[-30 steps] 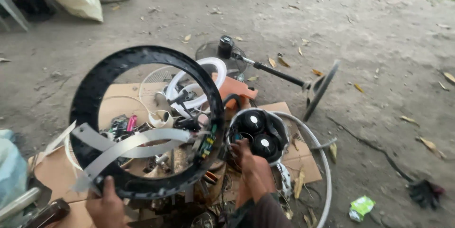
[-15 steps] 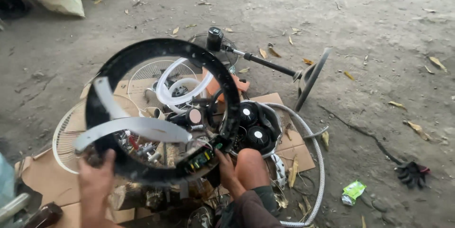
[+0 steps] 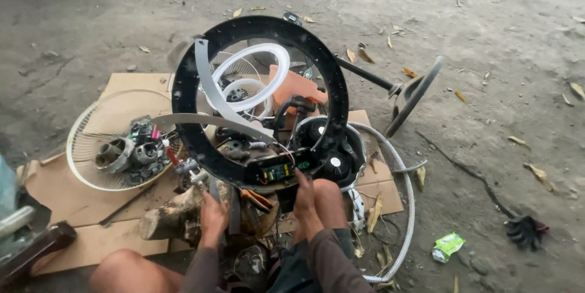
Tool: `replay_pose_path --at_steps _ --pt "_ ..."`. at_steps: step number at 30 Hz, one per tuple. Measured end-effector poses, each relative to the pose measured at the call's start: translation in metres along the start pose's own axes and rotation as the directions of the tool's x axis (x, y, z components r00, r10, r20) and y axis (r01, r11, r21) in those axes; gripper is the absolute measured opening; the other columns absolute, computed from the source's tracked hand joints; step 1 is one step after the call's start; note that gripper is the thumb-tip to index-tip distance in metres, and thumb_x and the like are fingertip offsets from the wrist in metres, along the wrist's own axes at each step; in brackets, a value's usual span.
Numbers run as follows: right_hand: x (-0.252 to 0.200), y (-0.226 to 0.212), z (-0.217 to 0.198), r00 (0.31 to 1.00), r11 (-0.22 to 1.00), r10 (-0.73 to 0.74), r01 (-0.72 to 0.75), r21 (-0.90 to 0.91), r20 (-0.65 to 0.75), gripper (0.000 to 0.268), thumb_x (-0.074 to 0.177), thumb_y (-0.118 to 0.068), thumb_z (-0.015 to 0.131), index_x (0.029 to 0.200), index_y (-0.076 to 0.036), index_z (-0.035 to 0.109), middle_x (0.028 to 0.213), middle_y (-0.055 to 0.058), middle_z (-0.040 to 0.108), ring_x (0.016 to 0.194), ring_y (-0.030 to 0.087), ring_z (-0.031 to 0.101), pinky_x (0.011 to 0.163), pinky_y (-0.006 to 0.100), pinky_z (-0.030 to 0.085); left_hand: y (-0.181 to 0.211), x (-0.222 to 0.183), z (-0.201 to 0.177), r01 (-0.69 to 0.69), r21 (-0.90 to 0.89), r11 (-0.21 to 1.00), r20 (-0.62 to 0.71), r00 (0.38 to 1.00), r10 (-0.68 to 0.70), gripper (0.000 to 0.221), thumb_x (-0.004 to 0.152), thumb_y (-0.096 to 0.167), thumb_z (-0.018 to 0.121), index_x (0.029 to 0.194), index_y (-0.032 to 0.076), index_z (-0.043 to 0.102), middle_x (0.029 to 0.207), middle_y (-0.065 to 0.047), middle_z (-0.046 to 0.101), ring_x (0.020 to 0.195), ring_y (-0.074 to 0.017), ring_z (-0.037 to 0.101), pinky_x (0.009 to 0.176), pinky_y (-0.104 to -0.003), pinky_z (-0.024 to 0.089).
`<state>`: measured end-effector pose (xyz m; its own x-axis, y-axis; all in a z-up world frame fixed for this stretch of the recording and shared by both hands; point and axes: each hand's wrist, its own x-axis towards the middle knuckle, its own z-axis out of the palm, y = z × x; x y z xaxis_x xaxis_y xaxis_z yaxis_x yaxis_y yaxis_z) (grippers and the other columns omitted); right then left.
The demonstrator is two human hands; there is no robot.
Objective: Disassembling an electric fan base using a screwdriver to remove internal components and wiring.
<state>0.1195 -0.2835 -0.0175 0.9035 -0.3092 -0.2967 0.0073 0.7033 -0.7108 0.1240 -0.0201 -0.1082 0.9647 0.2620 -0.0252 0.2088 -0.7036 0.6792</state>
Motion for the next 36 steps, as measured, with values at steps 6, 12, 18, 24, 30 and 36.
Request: replay_pose_path --at_steps 6,12,18,24,30,36 --pt "-0.031 -0.027 0.043 0.959 0.983 0.099 -0.136 -0.124 -0.267 0.111 0.086 -0.039 0.083 0.162 -0.001 0.012 0.152 0.036 0.036 0.142 0.043 0.039 0.120 0.060 0.029 -0.049 0.060 0.071 -0.058 0.170 0.984 0.065 0.997 0.048 0.082 0.084 0.037 0.078 0.148 0.001 0.043 0.128 -0.035 0.057 0.108 -0.0564 0.067 0.089 -0.057 0.061" --pt "-0.020 -0.007 0.033 0.975 0.991 0.067 -0.089 -0.096 -0.213 0.087 0.088 -0.032 0.082 0.150 0.004 0.033 0.136 0.032 0.051 0.128 0.041 0.053 0.112 0.062 0.040 -0.035 0.016 0.068 -0.181 0.431 0.884 -0.135 0.956 0.262 0.047 0.084 0.024 0.072 0.128 0.007 0.066 0.126 -0.018 0.058 0.105 -0.0405 0.068 0.091 -0.047 0.058" --pt "-0.001 0.024 0.004 0.979 0.996 0.057 -0.069 -0.056 -0.197 0.079 0.087 -0.027 0.084 0.145 0.000 0.037 0.127 0.028 0.057 0.118 0.038 0.059 0.106 0.062 0.045 0.020 -0.035 0.102 -0.121 0.424 0.898 0.386 0.921 -0.058 0.054 0.096 0.058 0.057 0.145 0.044 0.042 0.118 -0.010 0.066 0.100 -0.0419 0.074 0.086 -0.055 0.061" --pt "-0.003 0.020 0.004 0.978 0.997 0.059 -0.069 -0.039 -0.201 0.076 0.087 -0.027 0.083 0.145 -0.002 0.040 0.129 0.028 0.058 0.120 0.040 0.059 0.106 0.062 0.046 0.060 -0.055 0.104 -0.131 0.507 0.852 0.249 0.968 0.001 0.065 0.081 0.064 0.073 0.129 0.026 0.053 0.123 -0.012 0.047 0.106 -0.0369 0.062 0.082 -0.047 0.061" --pt "-0.002 0.014 0.009 0.979 0.999 0.022 -0.029 -0.031 -0.201 0.078 0.090 -0.025 0.081 0.149 -0.003 0.037 0.135 0.032 0.052 0.127 0.042 0.054 0.111 0.063 0.041 0.092 -0.067 0.052 -0.147 0.406 0.902 0.268 0.963 0.036 0.073 0.086 0.046 0.078 0.139 0.008 0.047 0.133 -0.022 0.044 0.117 -0.0403 0.056 0.091 -0.050 0.055" --pt "0.020 0.031 -0.018 0.985 1.000 0.027 -0.028 -0.007 -0.173 0.059 0.090 -0.024 0.080 0.138 -0.006 0.050 0.117 0.023 0.065 0.103 0.037 0.070 0.098 0.060 0.053 0.061 -0.069 0.070 0.001 -0.104 0.995 -0.088 0.996 -0.010 0.045 0.074 0.014 0.060 0.117 0.008 0.045 0.106 -0.023 0.050 0.084 -0.0529 0.063 0.070 -0.059 0.059"
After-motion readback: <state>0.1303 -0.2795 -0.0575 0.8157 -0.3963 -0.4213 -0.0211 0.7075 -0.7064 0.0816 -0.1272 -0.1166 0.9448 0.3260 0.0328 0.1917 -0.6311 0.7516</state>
